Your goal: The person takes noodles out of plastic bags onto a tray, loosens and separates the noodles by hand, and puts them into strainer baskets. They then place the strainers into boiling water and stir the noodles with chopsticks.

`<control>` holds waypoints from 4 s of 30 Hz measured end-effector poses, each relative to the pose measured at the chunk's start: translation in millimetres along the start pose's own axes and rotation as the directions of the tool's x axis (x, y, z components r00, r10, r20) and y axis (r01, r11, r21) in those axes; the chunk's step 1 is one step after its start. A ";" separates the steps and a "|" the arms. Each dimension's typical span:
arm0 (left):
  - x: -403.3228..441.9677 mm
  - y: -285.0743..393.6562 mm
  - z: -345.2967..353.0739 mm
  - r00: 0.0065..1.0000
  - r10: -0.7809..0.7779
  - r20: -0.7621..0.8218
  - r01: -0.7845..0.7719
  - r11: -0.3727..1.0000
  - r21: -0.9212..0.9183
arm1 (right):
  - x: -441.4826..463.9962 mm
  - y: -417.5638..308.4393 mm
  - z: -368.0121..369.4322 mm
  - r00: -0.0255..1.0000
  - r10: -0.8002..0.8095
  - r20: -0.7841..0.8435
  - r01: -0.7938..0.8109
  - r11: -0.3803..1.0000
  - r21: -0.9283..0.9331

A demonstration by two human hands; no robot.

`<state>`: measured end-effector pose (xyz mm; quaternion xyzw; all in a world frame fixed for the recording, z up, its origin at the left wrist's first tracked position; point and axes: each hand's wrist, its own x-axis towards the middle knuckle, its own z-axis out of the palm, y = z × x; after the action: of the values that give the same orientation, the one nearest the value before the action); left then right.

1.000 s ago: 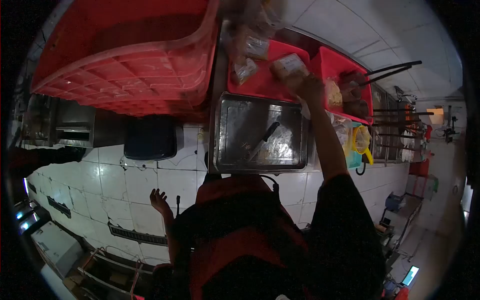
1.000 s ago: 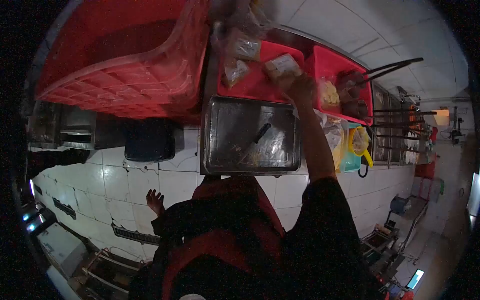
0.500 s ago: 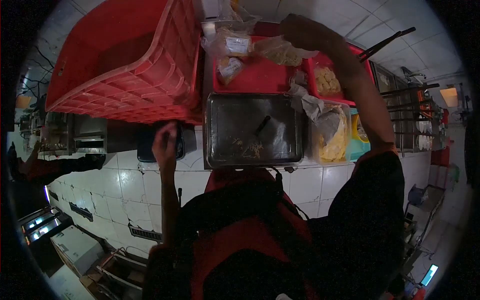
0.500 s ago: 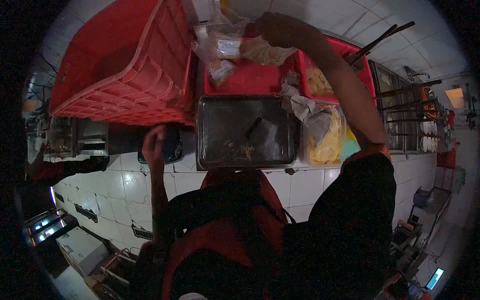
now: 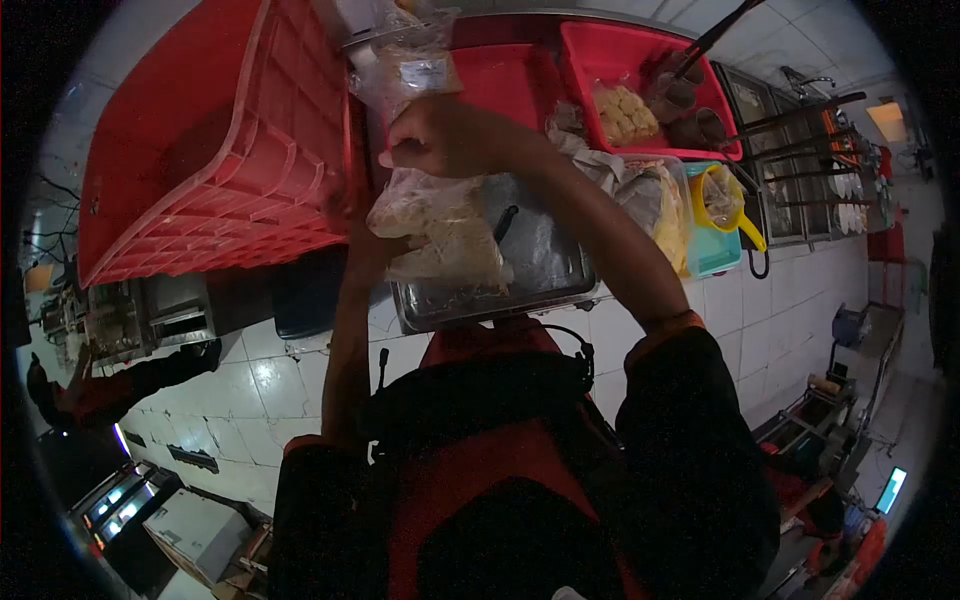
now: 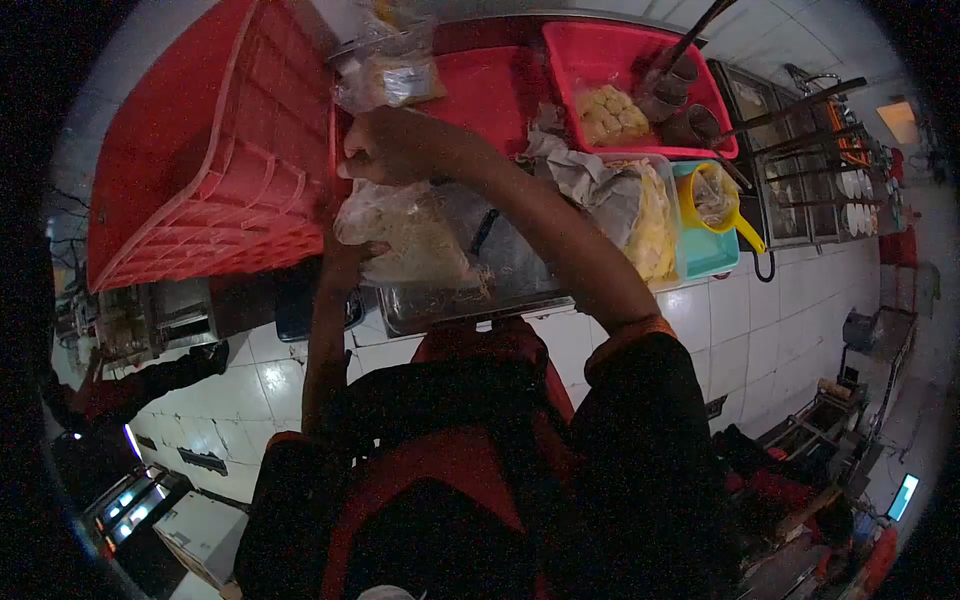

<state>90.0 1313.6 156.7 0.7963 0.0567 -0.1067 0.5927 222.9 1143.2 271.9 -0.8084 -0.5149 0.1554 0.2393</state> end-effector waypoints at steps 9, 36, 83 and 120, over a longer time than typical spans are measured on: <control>-17.0 -105.2 27.9 0.994 -0.099 0.049 0.100 0.617 -0.781 | -140.9 91.1 220.6 0.913 0.322 -0.251 -0.381 0.893 -0.241; -0.2 -47.1 47.2 0.944 -0.277 0.181 0.327 0.863 -0.384 | -130.5 29.3 227.6 0.492 0.844 -0.212 -0.308 0.397 0.865; 210.9 -43.6 90.9 0.805 0.594 -0.013 -0.557 0.763 0.328 | -149.4 72.6 259.8 0.496 0.814 -0.301 -0.417 0.528 0.740; -5.3 -102.4 50.3 0.930 -0.365 0.046 0.314 0.722 -0.617 | -90.2 43.0 240.4 0.802 0.598 0.004 -0.255 0.336 0.907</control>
<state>57.4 1295.5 48.7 0.5393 0.2563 -0.1575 0.7865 97.9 1100.7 47.6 -0.6878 -0.0769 0.3155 0.6493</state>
